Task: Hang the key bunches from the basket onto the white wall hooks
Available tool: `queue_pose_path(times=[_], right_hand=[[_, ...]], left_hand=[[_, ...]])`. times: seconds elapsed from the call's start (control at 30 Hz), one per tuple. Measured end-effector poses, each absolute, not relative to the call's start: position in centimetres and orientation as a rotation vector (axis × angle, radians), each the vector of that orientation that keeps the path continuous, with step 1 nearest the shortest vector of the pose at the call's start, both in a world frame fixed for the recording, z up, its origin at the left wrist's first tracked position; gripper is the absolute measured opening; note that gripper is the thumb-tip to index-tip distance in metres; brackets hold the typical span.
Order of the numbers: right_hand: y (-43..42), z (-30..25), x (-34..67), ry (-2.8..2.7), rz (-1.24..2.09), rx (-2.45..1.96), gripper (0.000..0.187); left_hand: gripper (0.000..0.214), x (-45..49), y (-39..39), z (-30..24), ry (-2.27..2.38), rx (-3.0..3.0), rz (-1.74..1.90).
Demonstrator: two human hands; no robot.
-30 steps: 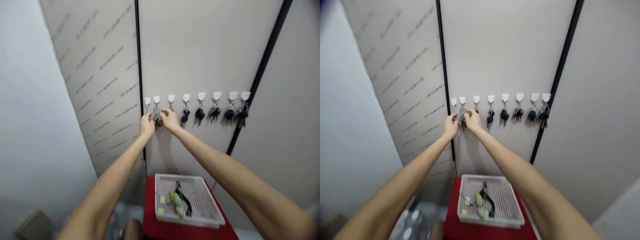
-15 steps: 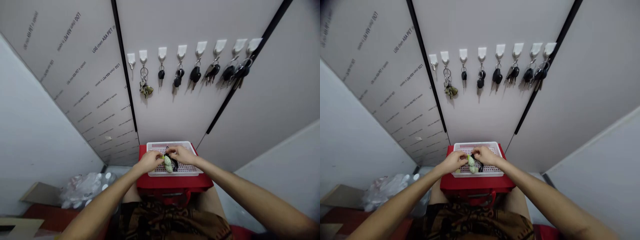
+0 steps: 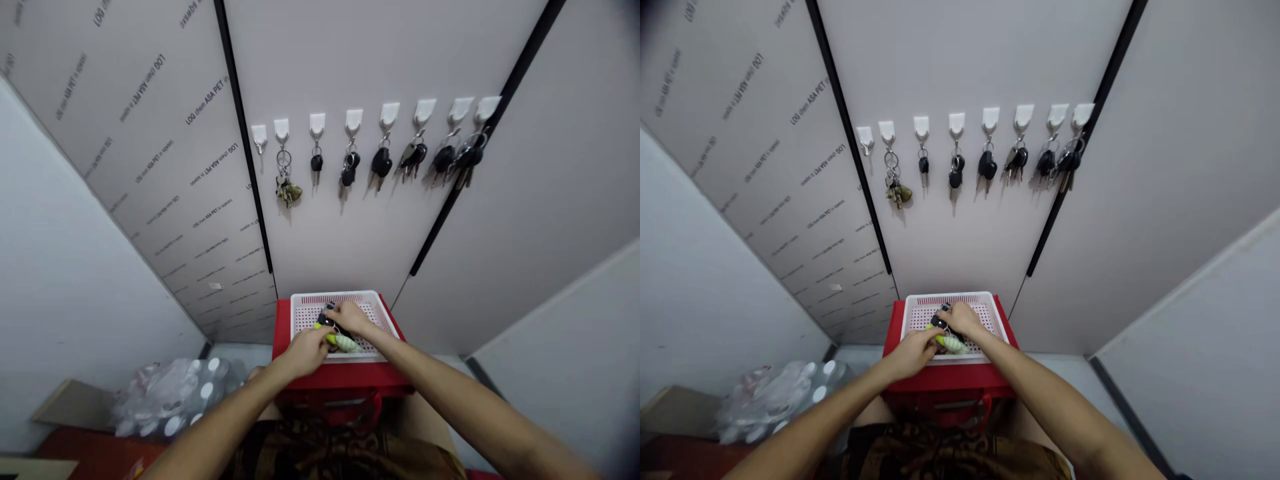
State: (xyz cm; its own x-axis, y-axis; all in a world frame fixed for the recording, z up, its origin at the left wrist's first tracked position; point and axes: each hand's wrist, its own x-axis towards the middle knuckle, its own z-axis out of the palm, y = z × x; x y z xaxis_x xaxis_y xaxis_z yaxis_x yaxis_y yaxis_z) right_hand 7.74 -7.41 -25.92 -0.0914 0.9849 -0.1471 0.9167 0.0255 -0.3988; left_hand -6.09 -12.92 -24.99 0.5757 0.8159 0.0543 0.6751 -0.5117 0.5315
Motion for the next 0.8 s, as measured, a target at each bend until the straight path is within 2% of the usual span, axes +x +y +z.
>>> queue_pose_path(times=[0.17, 0.33, 0.43, 0.5, 0.57, 0.63, 0.7, 0.8], right_hand=[[-7.1, -26.1, 7.5, -1.934, 0.837, -1.948, 0.035], [-7.7, -25.3, 7.9, -1.729, 1.185, -1.716, 0.028], [-8.5, -25.5, 8.4, -1.786, 1.319, -1.55, 0.021], [-9.1, -25.9, 8.5, -1.914, 1.294, -1.481, 0.02], [-9.7, -26.1, 8.5, -2.034, 1.168, -1.501, 0.026], [-9.9, -25.5, 8.3, -2.098, 1.011, -1.563, 0.024], [-9.7, -23.8, 8.1, -2.129, 0.907, -1.572, 0.022], [-9.0, -19.4, 7.3, -2.155, 0.919, -1.466, 0.019]], left_hand=[[0.035, -6.1, -13.2, -25.8, 1.157, 2.352, 0.515], [0.034, -6.9, -13.0, -25.4, 1.2, 2.237, 0.61], [0.034, -7.6, -12.6, -25.3, 1.28, 2.186, 0.606], [0.034, -7.8, -12.4, -25.4, 1.303, 2.173, 0.56], [0.033, -7.9, -12.3, -25.3, 1.326, 2.152, 0.492], [0.031, -7.8, -12.1, -24.8, 1.403, 2.125, 0.47], [0.028, -7.7, -11.8, -23.8, 1.463, 2.12, 0.594], [0.034, -6.9, -11.2, -21.7, 1.343, 2.128, 0.906]])
